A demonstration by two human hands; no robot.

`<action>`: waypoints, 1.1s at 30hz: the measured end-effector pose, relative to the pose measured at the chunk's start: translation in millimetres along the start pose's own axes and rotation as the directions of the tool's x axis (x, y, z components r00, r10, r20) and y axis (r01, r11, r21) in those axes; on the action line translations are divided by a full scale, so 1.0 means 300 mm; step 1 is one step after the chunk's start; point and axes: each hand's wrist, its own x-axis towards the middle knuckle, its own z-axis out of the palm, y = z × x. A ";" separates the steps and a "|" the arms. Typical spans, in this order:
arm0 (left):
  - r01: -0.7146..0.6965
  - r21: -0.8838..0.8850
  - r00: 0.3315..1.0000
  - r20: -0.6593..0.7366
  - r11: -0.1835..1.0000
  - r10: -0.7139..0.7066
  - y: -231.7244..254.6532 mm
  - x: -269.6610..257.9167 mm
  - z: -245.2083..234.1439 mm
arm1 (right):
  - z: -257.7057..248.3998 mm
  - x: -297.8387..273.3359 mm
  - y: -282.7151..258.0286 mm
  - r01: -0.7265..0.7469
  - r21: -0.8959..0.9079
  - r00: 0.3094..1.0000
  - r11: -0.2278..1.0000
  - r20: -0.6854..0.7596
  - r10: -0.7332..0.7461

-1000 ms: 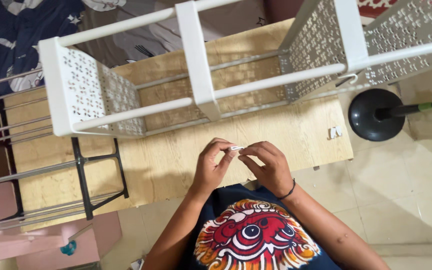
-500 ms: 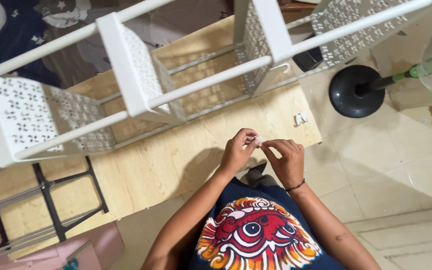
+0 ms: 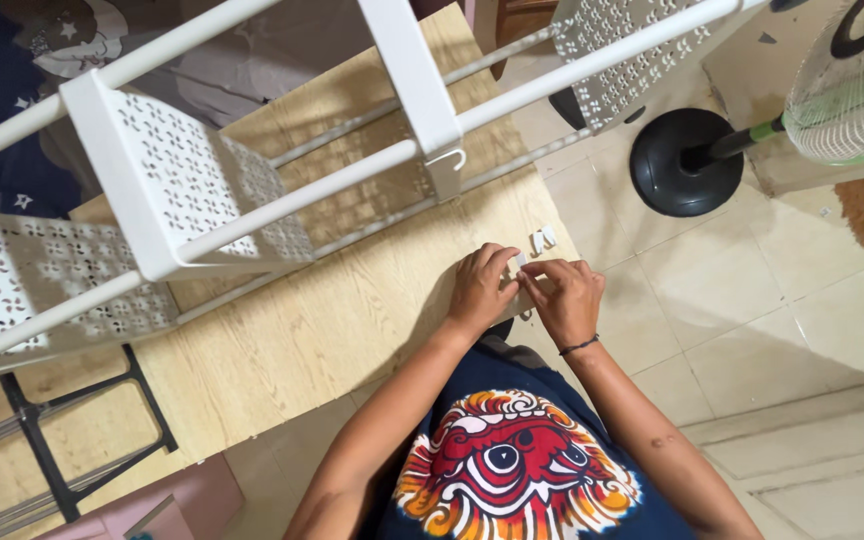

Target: The person assembles a white plastic shelving unit on a wooden table. They lift and reposition the frame, then insert small white plastic clips into the side rails and attach a horizontal support bar. The unit remains on the table at the end of the clip.

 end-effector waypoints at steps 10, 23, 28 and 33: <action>0.025 0.145 0.995 -0.101 0.989 -0.010 -0.018 0.026 0.105 | 0.017 0.032 0.086 -0.067 0.086 0.994 0.994 0.095 0.059; 0.119 0.212 0.991 -0.087 0.970 -0.103 0.022 0.107 0.127 | -0.038 0.055 0.156 -0.019 0.043 0.999 0.999 0.030 0.018; 0.126 0.215 0.991 -0.075 0.969 -0.112 0.038 0.112 0.126 | -0.040 0.072 0.174 -0.026 0.071 0.999 0.997 0.023 0.024; 0.122 0.212 0.991 -0.087 0.970 -0.105 0.052 0.113 0.127 | -0.041 0.103 0.193 0.011 0.076 1.000 0.997 0.014 -0.012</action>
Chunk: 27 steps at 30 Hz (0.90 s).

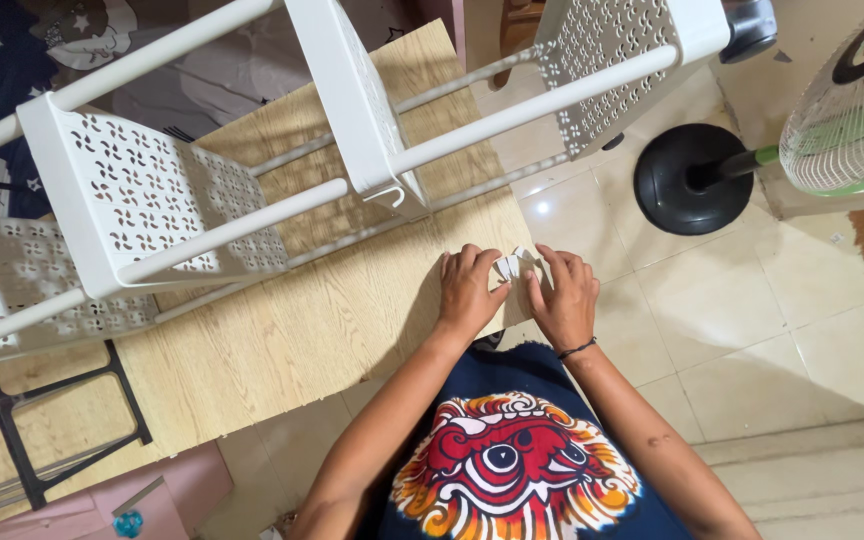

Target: The person assembles a white plastic shelving unit on a wooden table. They lift and reposition the frame, then insert small white plastic clips into the side rails and attach a horizontal support bar. The unit remains on the table at the end of the clip.

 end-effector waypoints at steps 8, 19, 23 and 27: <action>0.045 -0.041 0.999 0.005 0.998 -0.045 0.000 0.001 0.008 | 0.004 0.010 0.029 0.031 -0.057 0.999 0.998 0.030 -0.029; 0.055 -0.048 0.998 -0.007 0.997 -0.056 0.007 -0.002 0.013 | 0.000 0.054 0.057 0.110 -0.010 0.990 0.994 0.095 -0.108; 0.050 -0.051 0.999 -0.012 0.997 -0.050 0.012 -0.004 0.010 | 0.011 0.080 0.068 0.115 -0.035 0.984 0.993 0.145 -0.109; 0.058 -0.058 0.998 -0.016 0.997 -0.059 0.013 -0.006 0.011 | 0.013 0.083 0.078 0.106 -0.019 0.980 0.994 0.170 -0.102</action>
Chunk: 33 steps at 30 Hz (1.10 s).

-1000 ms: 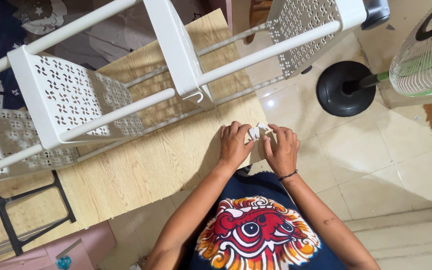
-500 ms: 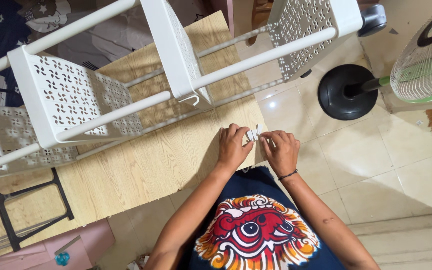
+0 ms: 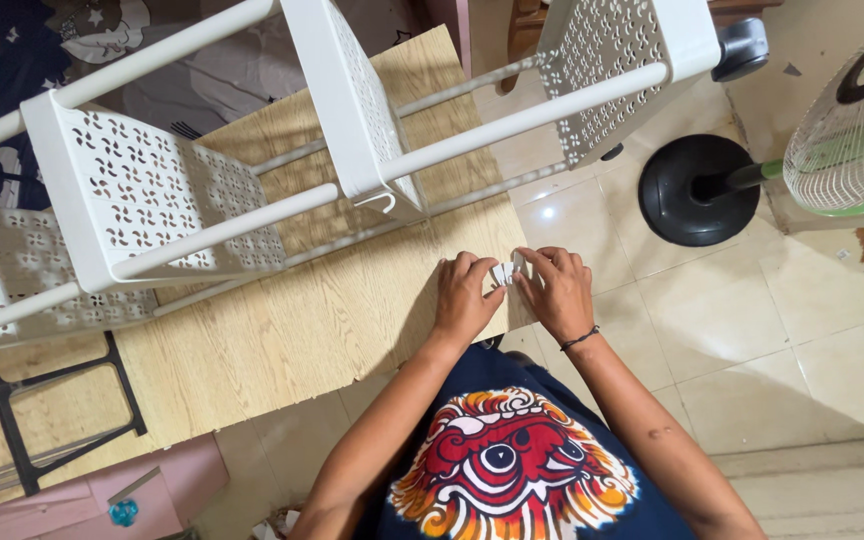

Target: The person assembles a white plastic shelving unit on a wooden table. They lift and reposition the frame, then insert small white plastic clips into the side rails and attach a horizontal support bar. The unit remains on the table at the end of the clip.

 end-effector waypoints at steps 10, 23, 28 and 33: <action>-0.003 -0.023 1.000 -0.013 1.000 0.003 -0.003 -0.009 0.004 | -0.026 -0.036 0.006 0.035 0.002 0.998 0.999 0.051 -0.035; 0.015 -0.029 0.999 -0.029 0.999 -0.016 -0.015 -0.013 0.030 | -0.037 -0.021 0.002 0.071 -0.002 0.992 0.997 0.101 -0.070; 0.014 -0.028 0.999 -0.033 0.999 -0.015 -0.021 -0.014 0.034 | -0.033 -0.023 -0.001 0.042 0.014 0.993 0.999 0.105 -0.043; 0.014 -0.020 1.000 -0.025 1.000 -0.015 -0.020 -0.013 0.030 | -0.030 -0.031 0.004 0.040 0.027 0.994 0.999 0.097 -0.043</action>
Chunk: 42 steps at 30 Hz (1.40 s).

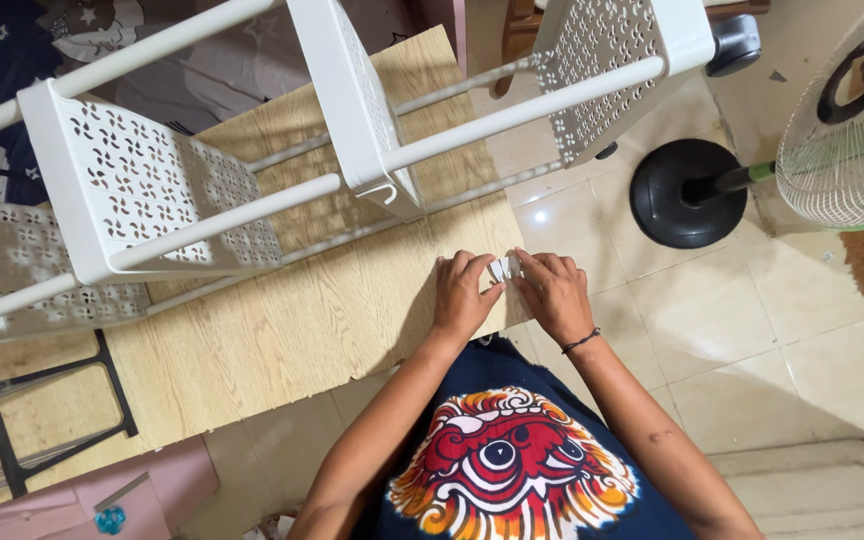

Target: The person assembles a white plastic shelving unit on a wooden table. They lift and reposition the frame, then insert small white plastic clips into the side rails and attach a horizontal support bar. The unit remains on the table at the end of the clip.

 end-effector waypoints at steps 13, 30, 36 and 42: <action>0.023 -0.226 0.994 -0.096 0.974 -0.046 0.030 -0.026 -0.175 | -0.084 -0.013 -0.140 0.042 0.129 0.984 0.991 -0.175 -0.019; -0.268 -0.434 0.929 -0.354 0.860 0.111 0.119 0.210 -0.680 | -0.264 0.316 -0.699 0.306 0.095 0.889 0.947 -0.384 -0.249; -0.252 -0.440 0.942 -0.316 0.862 0.113 0.133 0.225 -0.717 | -0.237 0.315 -0.769 0.185 0.121 0.897 0.975 -0.426 -0.118; -0.164 -0.439 0.978 -0.188 0.883 0.089 0.111 0.226 -0.750 | -0.204 0.299 -0.810 0.080 0.042 0.867 0.996 -0.497 -0.049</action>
